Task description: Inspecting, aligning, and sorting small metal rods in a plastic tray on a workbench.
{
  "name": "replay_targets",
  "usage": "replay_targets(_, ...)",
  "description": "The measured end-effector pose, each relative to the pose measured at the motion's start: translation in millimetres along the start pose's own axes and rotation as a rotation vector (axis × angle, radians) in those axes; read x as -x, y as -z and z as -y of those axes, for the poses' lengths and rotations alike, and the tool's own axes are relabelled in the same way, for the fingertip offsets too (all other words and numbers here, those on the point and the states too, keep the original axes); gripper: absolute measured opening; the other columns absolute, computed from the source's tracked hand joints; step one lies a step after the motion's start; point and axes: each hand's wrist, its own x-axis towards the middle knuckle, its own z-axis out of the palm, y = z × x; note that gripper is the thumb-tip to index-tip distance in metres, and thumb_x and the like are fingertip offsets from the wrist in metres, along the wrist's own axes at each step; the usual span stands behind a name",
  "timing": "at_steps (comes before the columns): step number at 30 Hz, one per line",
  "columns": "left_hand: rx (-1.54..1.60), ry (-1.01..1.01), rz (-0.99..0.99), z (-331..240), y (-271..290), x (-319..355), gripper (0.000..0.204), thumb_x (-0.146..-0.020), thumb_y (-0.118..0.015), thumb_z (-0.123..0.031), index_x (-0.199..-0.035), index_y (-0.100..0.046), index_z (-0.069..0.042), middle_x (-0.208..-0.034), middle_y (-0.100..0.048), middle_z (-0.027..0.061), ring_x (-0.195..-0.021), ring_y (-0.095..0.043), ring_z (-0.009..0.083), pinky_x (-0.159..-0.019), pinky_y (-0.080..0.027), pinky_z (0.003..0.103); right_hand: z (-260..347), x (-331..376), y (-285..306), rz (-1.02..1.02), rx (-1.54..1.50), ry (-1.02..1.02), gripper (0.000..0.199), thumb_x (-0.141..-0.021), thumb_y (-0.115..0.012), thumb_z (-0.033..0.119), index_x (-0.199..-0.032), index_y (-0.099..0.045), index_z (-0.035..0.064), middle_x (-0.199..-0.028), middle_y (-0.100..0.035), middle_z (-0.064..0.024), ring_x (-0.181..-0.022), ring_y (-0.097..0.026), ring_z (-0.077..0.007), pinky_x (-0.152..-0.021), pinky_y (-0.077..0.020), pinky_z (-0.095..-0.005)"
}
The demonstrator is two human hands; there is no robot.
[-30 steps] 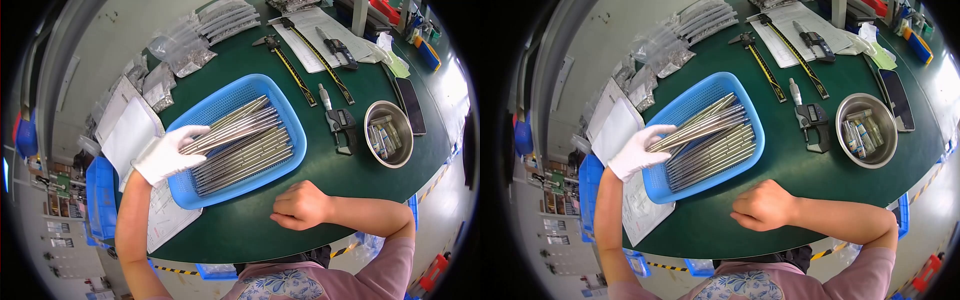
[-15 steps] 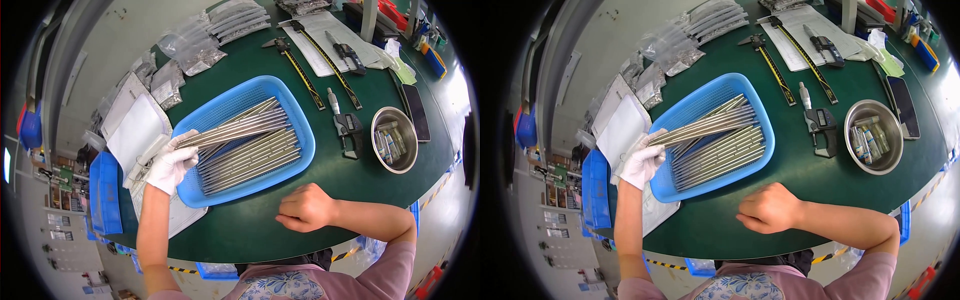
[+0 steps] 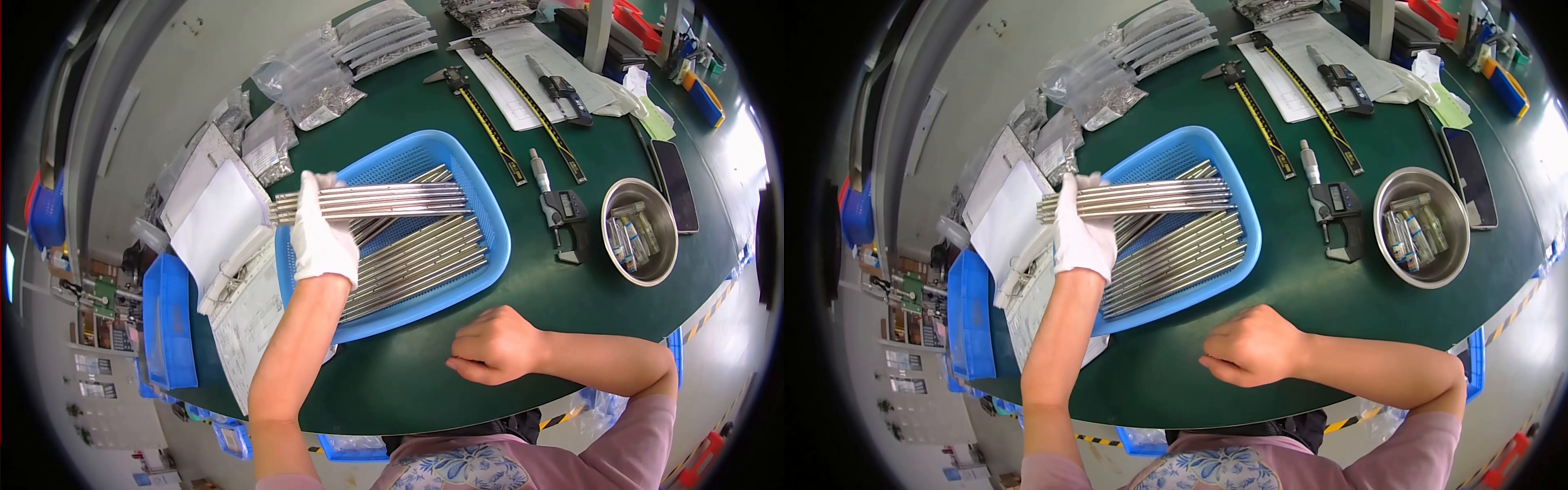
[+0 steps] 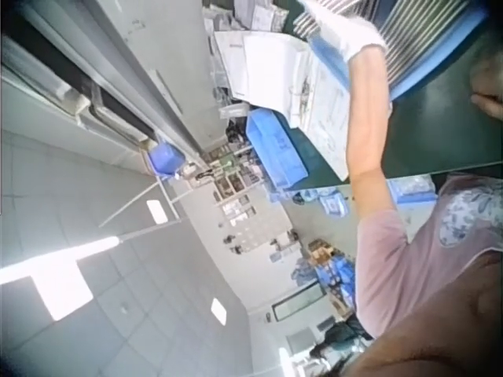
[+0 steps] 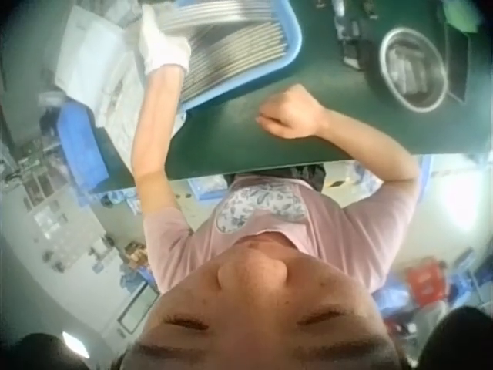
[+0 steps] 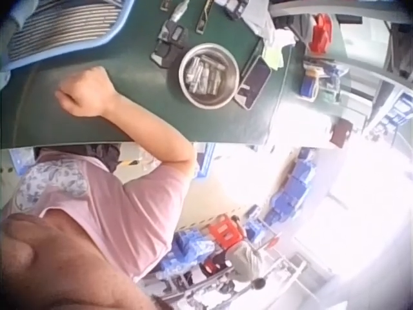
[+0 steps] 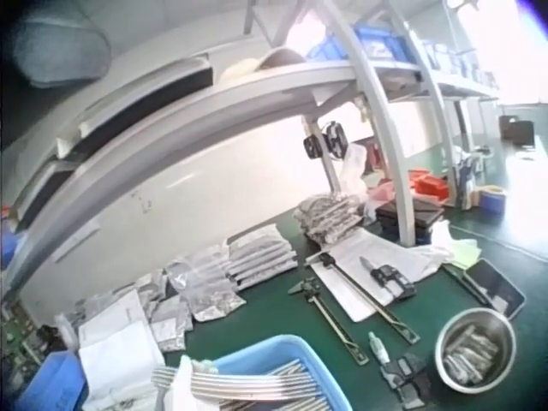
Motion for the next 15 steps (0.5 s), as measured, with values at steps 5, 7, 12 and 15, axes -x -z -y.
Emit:
replay_targets(5, 0.085, 0.053, 0.137, 24.4, -35.2, -5.7, 0.024, -0.099, -0.049, -0.029, -0.089, -0.049, -0.007, -0.087, -0.061, 0.0132, -0.091, -0.061, 0.0283, -0.086, -0.047, 0.041, 2.9, 1.2, 2.3, 0.027, 0.012, -0.032, 0.026, -0.082, -0.06, 0.02, -0.064, -0.049, 0.0067, -0.059, -0.051, -0.0082, -0.055, -0.054, -0.0309, -0.048, -0.0442, -0.0417)
replay_targets(7, 0.114, 0.107, 0.118, 19.9, -38.3, -14.1, 0.024, -0.099, -0.048, -0.029, -0.087, -0.048, -0.008, -0.082, -0.058, 0.0108, -0.087, -0.061, 0.0276, -0.082, -0.046, 0.041, 1.9, 2.5, 1.0, 0.018, -0.019, -0.025, 0.025, -0.083, -0.06, 0.02, -0.064, -0.049, 0.0067, -0.059, -0.051, -0.0082, -0.055, -0.054, -0.031, -0.048, -0.044, -0.0418)
replay_targets(12, 0.116, 0.138, 0.077, -13.3, -35.3, -18.7, 0.029, -0.101, -0.042, -0.027, -0.079, -0.045, -0.008, -0.07, -0.049, 0.0069, -0.077, -0.056, 0.0258, -0.079, -0.047, 0.042, 1.1, 3.4, 2.5, 0.003, -0.029, -0.046, 0.026, -0.083, -0.06, 0.02, -0.064, -0.049, 0.0064, -0.059, -0.051, -0.0085, -0.055, -0.054, -0.0312, -0.048, -0.0434, -0.0422)
replay_targets(15, 0.012, -0.012, 0.165, -47.6, -27.4, -15.5, 0.037, -0.101, -0.039, -0.027, -0.071, -0.046, -0.006, -0.07, -0.05, 0.0075, -0.079, -0.056, 0.025, -0.092, -0.048, 0.048, 1.3, 3.1, 2.7, 0.008, -0.037, -0.046, 0.026, -0.083, -0.06, 0.02, -0.064, -0.048, 0.0063, -0.059, -0.051, -0.0086, -0.055, -0.053, -0.0314, -0.047, -0.0431, -0.0424)
